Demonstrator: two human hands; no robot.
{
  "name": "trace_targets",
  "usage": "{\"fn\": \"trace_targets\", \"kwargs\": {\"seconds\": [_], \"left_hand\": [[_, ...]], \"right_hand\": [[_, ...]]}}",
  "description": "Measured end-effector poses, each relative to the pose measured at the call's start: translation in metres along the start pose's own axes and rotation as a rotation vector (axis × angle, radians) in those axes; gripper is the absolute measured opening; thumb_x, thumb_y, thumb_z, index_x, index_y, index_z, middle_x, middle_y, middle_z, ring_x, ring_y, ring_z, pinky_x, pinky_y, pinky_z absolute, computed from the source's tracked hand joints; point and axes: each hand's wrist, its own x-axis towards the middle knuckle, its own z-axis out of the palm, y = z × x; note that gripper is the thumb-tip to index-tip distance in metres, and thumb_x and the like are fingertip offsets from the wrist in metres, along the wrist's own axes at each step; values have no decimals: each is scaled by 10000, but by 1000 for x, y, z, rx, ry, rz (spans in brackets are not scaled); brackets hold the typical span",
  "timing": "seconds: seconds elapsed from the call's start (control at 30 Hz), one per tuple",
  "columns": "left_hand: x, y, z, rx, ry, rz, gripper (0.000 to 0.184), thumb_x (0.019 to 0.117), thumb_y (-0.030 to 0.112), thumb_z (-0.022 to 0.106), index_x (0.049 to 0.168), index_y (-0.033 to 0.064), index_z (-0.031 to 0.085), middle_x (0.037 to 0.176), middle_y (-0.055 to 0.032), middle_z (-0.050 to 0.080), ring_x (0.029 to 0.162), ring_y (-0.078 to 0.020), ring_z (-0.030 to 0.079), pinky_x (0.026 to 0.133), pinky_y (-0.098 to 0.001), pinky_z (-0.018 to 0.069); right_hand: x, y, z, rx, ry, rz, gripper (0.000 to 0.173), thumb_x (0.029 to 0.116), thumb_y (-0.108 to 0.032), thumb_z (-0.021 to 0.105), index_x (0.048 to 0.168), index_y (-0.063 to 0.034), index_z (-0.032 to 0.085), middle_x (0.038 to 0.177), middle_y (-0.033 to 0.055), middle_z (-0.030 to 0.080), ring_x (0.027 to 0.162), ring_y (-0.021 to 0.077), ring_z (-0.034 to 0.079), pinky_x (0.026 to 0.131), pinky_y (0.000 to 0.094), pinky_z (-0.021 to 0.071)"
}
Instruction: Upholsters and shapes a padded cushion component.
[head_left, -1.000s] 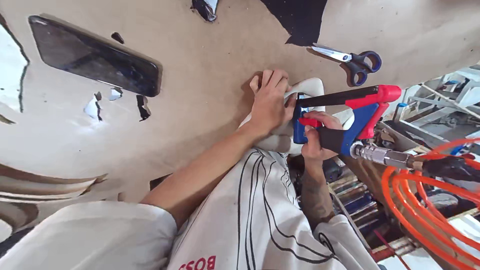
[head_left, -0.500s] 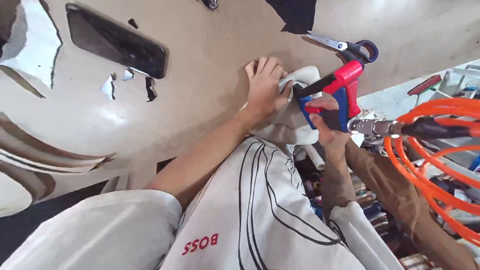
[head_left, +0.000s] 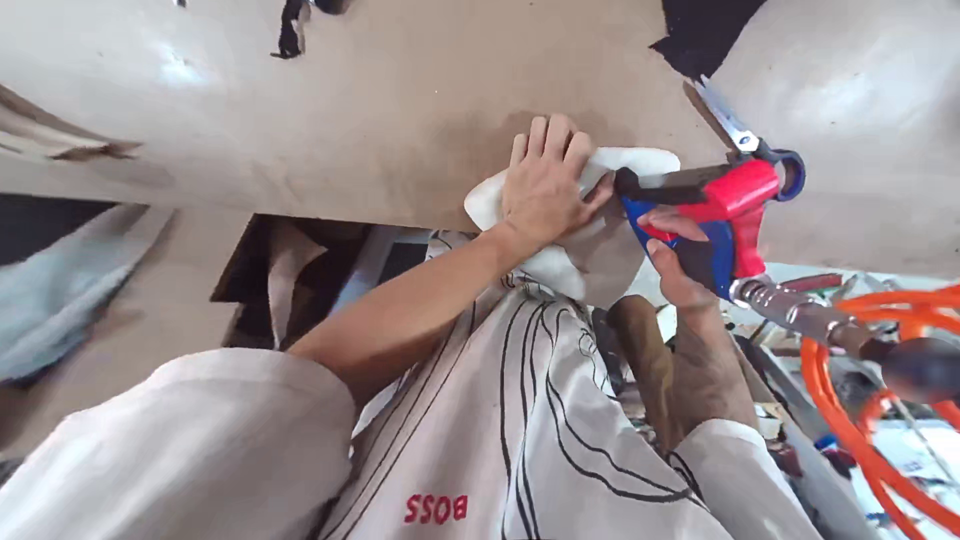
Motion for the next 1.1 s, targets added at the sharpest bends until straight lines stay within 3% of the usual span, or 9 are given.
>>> {"fn": "trace_targets", "kwargs": {"seconds": [0.17, 0.27, 0.5, 0.63, 0.73, 0.8, 0.87, 0.97, 1.1], "left_hand": [[-1, -2, 9, -3, 71, 32, 545, 887, 622, 595, 1039, 109, 699, 1125, -140, 657, 1104, -347, 595, 871, -471, 485], [-2, -3, 6, -15, 29, 47, 634, 844, 669, 545, 1050, 81, 659, 1154, -166, 636, 1122, -367, 585, 875, -485, 468], [-2, -2, 3, -24, -26, 38, 697, 798, 697, 577, 1093, 70, 660, 1208, -162, 626, 1174, -353, 569, 921, -476, 461], [-10, -4, 7, -46, 76, 82, 643, 850, 661, 558, 1126, 95, 690, 1235, -152, 644, 1178, -356, 569, 941, -499, 448], [-35, 13, 5, -7, 178, -124, 647, 909, 662, 563, 1269, 140, 693, 1398, -145, 615, 1322, -379, 534, 1147, -643, 301], [-51, 28, 12, -1, 170, -336, 815, 850, 751, 557, 1442, 194, 591, 1514, -155, 514, 1425, -411, 420, 1179, -713, 150], [-54, 31, 22, 34, 123, -345, 977, 802, 848, 486, 1542, 210, 482, 1567, -133, 467, 1462, -417, 375, 1149, -782, 86], [-32, 18, 21, 5, 66, -153, 963, 808, 830, 469, 1518, 180, 492, 1548, -117, 498, 1450, -388, 413, 1146, -749, 170], [15, -16, 2, -107, -42, 205, 883, 849, 708, 502, 1485, 97, 504, 1473, -165, 545, 1351, -376, 513, 1048, -620, 412]], "right_hand": [[13, -3, -9, -73, -92, -15, 203, 894, -236, 730, 955, -42, 733, 968, 153, 747, 917, 319, 737, 762, 519, 634], [11, 4, -18, -146, -168, -90, 243, 923, -253, 711, 1028, -38, 749, 1082, 168, 750, 1013, 330, 731, 839, 536, 627], [24, 4, -24, -181, -230, -181, 230, 903, -247, 714, 969, -27, 705, 960, 156, 732, 945, 333, 727, 823, 562, 613], [33, -11, -33, -76, -274, -86, 323, 884, -163, 743, 1159, -8, 669, 1108, 172, 737, 1061, 358, 714, 911, 579, 603], [48, -24, -37, 35, -387, 9, 296, 897, -75, 700, 1189, -31, 669, 1147, 131, 734, 1105, 325, 703, 963, 551, 586], [59, -23, -49, 44, -459, 81, 317, 873, -111, 741, 1165, -6, 677, 1139, 153, 737, 1100, 350, 705, 961, 565, 588], [73, -23, -61, -11, -522, 107, 361, 833, -158, 797, 1122, 19, 673, 1103, 185, 741, 1068, 379, 715, 944, 586, 597], [87, -27, -75, -210, -592, -15, 325, 867, -255, 797, 1055, -10, 693, 1023, 129, 740, 988, 279, 730, 875, 491, 615], [84, -22, -73, -108, -530, -62, 267, 859, -184, 798, 1013, 6, 690, 1004, 159, 739, 970, 328, 732, 884, 545, 614]]}}
